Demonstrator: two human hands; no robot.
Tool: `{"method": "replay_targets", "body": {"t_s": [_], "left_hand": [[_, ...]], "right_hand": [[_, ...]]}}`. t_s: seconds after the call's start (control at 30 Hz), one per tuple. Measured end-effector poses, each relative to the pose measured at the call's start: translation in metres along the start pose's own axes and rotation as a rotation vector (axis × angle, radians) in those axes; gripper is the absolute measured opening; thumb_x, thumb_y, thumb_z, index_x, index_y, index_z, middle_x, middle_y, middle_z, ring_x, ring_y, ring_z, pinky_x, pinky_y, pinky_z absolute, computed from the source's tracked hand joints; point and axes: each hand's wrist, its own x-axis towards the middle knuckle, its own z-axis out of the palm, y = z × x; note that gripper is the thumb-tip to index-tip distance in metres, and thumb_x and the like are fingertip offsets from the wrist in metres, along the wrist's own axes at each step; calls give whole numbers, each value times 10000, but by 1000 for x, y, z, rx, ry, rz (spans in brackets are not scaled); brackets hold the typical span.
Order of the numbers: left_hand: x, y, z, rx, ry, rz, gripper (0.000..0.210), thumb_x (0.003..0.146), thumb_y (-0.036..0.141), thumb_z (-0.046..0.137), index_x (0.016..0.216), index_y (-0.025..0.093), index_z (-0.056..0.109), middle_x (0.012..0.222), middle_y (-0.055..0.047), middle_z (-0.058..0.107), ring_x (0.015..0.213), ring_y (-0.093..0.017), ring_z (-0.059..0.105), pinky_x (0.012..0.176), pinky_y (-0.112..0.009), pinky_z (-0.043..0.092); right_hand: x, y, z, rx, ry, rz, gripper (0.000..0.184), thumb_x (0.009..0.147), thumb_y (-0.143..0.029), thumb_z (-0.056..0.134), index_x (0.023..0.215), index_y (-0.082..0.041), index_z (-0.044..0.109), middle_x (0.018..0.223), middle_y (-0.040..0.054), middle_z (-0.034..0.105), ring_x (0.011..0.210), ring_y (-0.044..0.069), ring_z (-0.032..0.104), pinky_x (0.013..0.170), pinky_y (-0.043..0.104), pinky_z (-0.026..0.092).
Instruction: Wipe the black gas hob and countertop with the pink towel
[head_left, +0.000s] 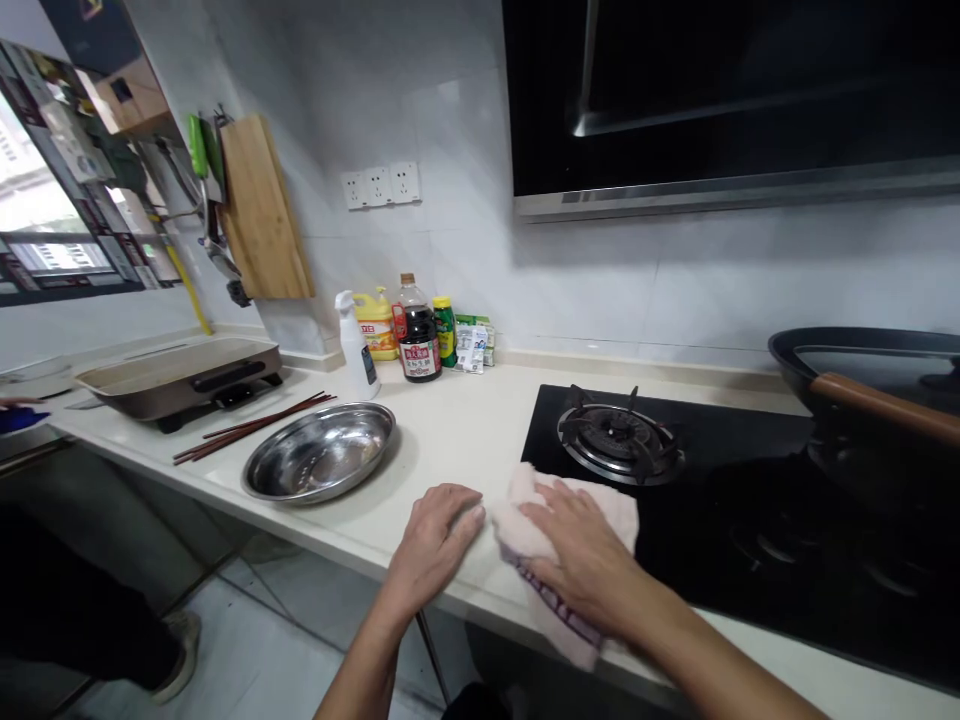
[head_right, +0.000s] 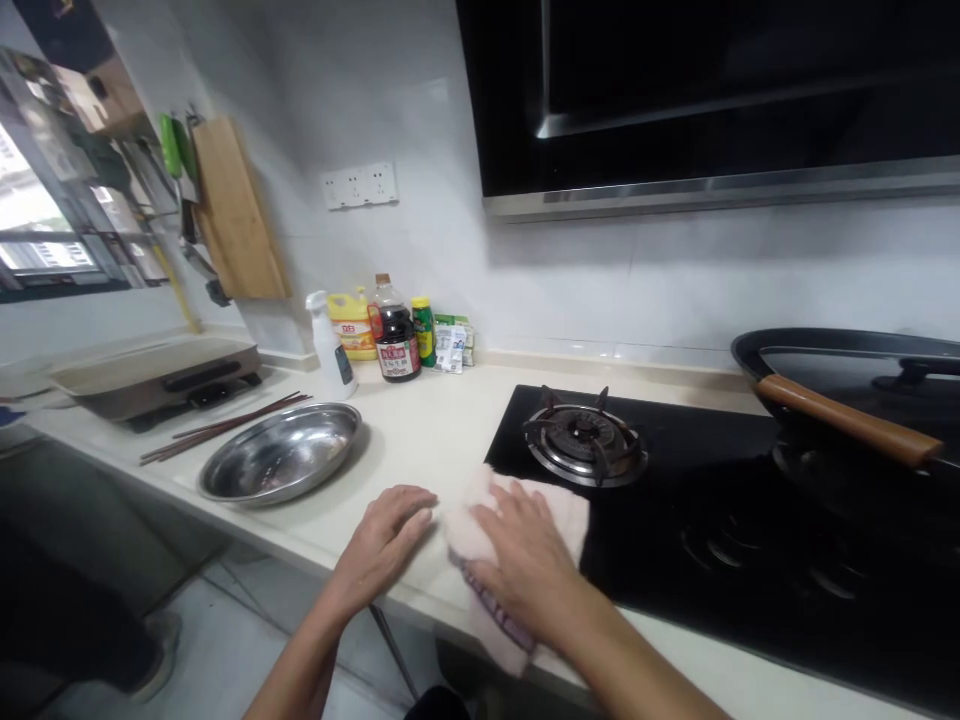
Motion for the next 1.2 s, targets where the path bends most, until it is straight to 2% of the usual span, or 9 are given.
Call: {"method": "replay_targets", "body": {"t_s": [0.17, 0.37, 0.53, 0.67, 0.8, 0.9, 0.97, 1.07, 1.2], "left_hand": [[7, -7, -5, -200, 43, -67, 463, 990, 567, 452, 1102, 231, 750, 1155, -82, 751, 1113, -249, 681, 1041, -422, 525], [21, -23, -5, -149, 38, -129, 632, 905, 732, 451, 1061, 210, 772, 1177, -104, 761, 1147, -294, 679, 1104, -452, 498], [26, -31, 0, 36, -25, -50, 601, 909, 696, 463, 1060, 217, 793, 1185, -118, 769, 1149, -323, 687, 1058, -466, 529], [30, -38, 0, 109, -57, -61, 584, 912, 684, 473, 1094, 227, 786, 1217, -80, 769, 1181, -309, 676, 1084, -456, 518], [34, -41, 0, 128, -84, -86, 619, 890, 724, 461, 1096, 237, 784, 1242, -68, 763, 1208, -317, 665, 1111, -478, 499], [36, -36, -1, 143, -102, -78, 596, 871, 710, 475, 1073, 246, 790, 1225, -76, 772, 1207, -334, 669, 1120, -515, 491], [37, -31, -1, 157, -89, -70, 571, 866, 706, 463, 1037, 272, 794, 1199, -78, 782, 1190, -351, 681, 1102, -539, 504], [37, -27, 0, 161, -60, -42, 559, 868, 717, 419, 966, 315, 795, 1155, -86, 795, 1156, -373, 700, 1078, -564, 517], [40, -32, 4, 177, -74, -14, 554, 836, 739, 453, 935, 325, 808, 1122, -66, 807, 1130, -369, 712, 1060, -544, 534]], "right_hand": [[9, -47, 10, 49, -3, -250, 661, 872, -612, 772, 1402, -257, 597, 1592, 123, 429, 1534, 385, 244, 1273, 610, 131], [-25, -33, -7, 28, 51, -271, 603, 938, -581, 718, 1430, -269, 564, 1570, 56, 468, 1535, 260, 259, 1292, 475, 161], [-91, 4, -25, -4, 192, -80, 566, 882, -587, 779, 1339, -285, 635, 1545, 29, 486, 1493, 252, 319, 1286, 446, 166], [-151, 42, -40, -61, 392, 107, 411, 850, -567, 800, 1117, -264, 721, 1397, 30, 592, 1339, 258, 474, 1195, 417, 327], [-215, 93, -46, -239, 592, 249, 325, 878, -445, 733, 1117, -227, 710, 1323, 83, 626, 1269, 299, 524, 1112, 458, 399], [-261, 139, -47, -386, 699, 348, 344, 930, -463, 619, 1127, -191, 694, 1264, 126, 653, 1215, 318, 565, 1064, 475, 429], [-290, 165, -49, -469, 735, 467, 402, 947, -514, 571, 1124, -172, 686, 1215, 145, 668, 1159, 327, 592, 1023, 469, 448], [-331, 190, -61, -569, 693, 684, 455, 952, -584, 526, 1063, -171, 681, 1081, 150, 684, 1040, 329, 620, 938, 446, 467], [-358, 204, -97, -569, 718, 975, 461, 951, -635, 506, 1098, -222, 651, 983, 93, 683, 899, 288, 640, 766, 370, 463]]}}
